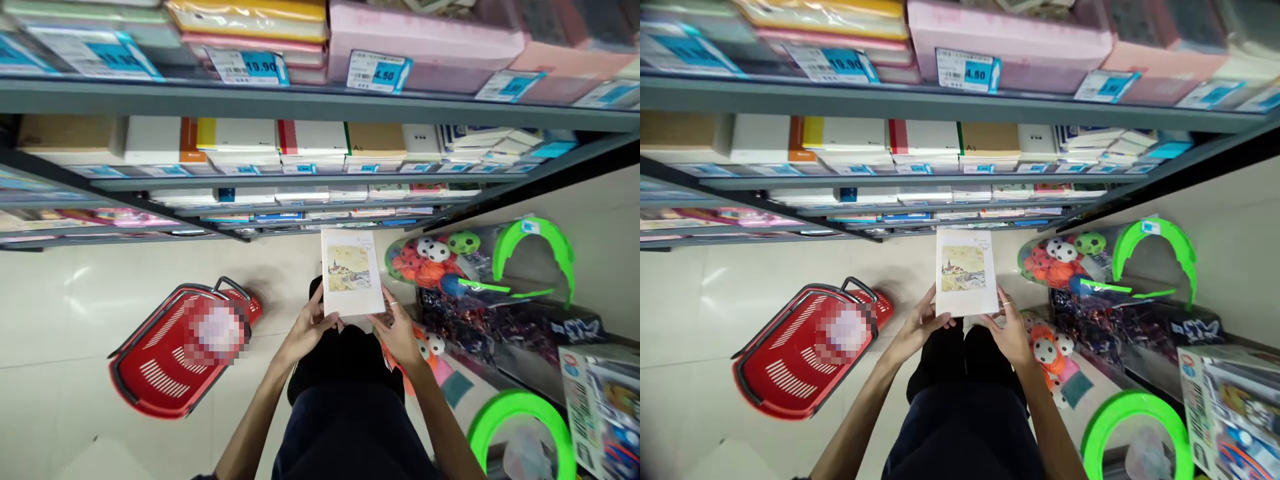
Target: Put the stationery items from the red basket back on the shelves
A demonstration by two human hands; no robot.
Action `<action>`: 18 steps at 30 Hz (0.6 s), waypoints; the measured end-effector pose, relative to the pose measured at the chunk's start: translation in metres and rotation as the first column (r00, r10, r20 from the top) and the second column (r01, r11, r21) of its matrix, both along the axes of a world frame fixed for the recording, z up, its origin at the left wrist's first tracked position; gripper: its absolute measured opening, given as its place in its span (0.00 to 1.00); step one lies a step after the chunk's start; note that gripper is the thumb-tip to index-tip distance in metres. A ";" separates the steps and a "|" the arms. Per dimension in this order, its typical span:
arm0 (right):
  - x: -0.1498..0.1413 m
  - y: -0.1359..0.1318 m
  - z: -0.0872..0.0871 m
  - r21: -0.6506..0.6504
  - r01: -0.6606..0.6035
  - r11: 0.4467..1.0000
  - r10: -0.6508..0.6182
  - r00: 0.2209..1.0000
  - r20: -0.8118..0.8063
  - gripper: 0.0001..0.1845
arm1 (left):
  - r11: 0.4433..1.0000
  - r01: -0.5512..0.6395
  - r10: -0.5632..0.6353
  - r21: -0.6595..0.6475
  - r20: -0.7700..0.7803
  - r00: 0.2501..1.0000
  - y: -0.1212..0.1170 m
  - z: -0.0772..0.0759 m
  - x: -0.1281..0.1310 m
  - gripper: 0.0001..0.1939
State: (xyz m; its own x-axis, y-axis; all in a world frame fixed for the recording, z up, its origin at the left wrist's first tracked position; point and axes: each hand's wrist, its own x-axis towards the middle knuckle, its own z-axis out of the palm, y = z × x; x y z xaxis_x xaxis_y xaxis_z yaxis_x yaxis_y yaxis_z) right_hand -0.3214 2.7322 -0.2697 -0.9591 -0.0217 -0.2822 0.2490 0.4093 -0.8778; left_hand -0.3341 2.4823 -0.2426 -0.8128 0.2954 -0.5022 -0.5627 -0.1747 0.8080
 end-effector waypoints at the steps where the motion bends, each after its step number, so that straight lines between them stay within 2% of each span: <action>1: -0.016 -0.003 -0.015 -0.021 0.006 1.000 -0.006 1.000 -0.009 0.42 | 1.000 0.017 -0.017 0.012 -0.001 1.000 -0.005 -0.016 -0.017 0.56; 4: -0.058 -0.008 -0.072 -0.049 0.064 0.997 -0.067 0.997 -0.049 0.40 | 0.997 0.069 -0.069 0.043 -0.008 0.998 -0.014 -0.074 -0.065 0.55; 8: -0.101 -0.011 -0.165 0.009 0.091 0.996 -0.086 0.964 -0.252 0.42 | 0.997 0.075 -0.074 0.009 -0.095 0.993 -0.019 -0.160 -0.113 0.53; 10: -0.117 -0.009 -0.209 0.082 0.072 0.994 -0.031 0.907 -0.420 0.46 | 0.997 0.067 -0.070 -0.027 -0.144 0.987 -0.019 -0.197 -0.129 0.51; 12: -0.132 -0.005 -0.248 0.141 0.083 0.986 0.016 0.810 -0.587 0.49 | 0.995 0.067 -0.079 -0.067 -0.200 0.977 -0.018 -0.230 -0.139 0.50; 15: -0.152 0.004 -0.293 0.160 0.112 0.981 0.045 0.667 -0.744 0.49 | 0.993 0.064 -0.092 -0.103 -0.301 0.949 -0.013 -0.271 -0.148 0.51; 17: -0.166 0.010 -0.308 0.155 0.104 0.982 0.058 0.618 -0.784 0.48 | 0.991 0.037 -0.083 -0.128 -0.380 0.921 -0.008 -0.286 -0.153 0.52; 18: -0.172 0.012 -0.310 0.145 0.093 0.985 0.061 0.599 -0.798 0.47 | 0.991 0.013 -0.070 -0.136 -0.421 0.904 -0.006 -0.288 -0.155 0.52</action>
State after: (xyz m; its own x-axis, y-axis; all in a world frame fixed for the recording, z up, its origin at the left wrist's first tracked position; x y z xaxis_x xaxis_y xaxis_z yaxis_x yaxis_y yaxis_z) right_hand -0.4934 2.7441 -0.5801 -0.8013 -0.0344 0.5973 -0.5105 0.5601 -0.6525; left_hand -0.4891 2.4764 -0.5306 -0.9453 0.2904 -0.1486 -0.1667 -0.0386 0.9853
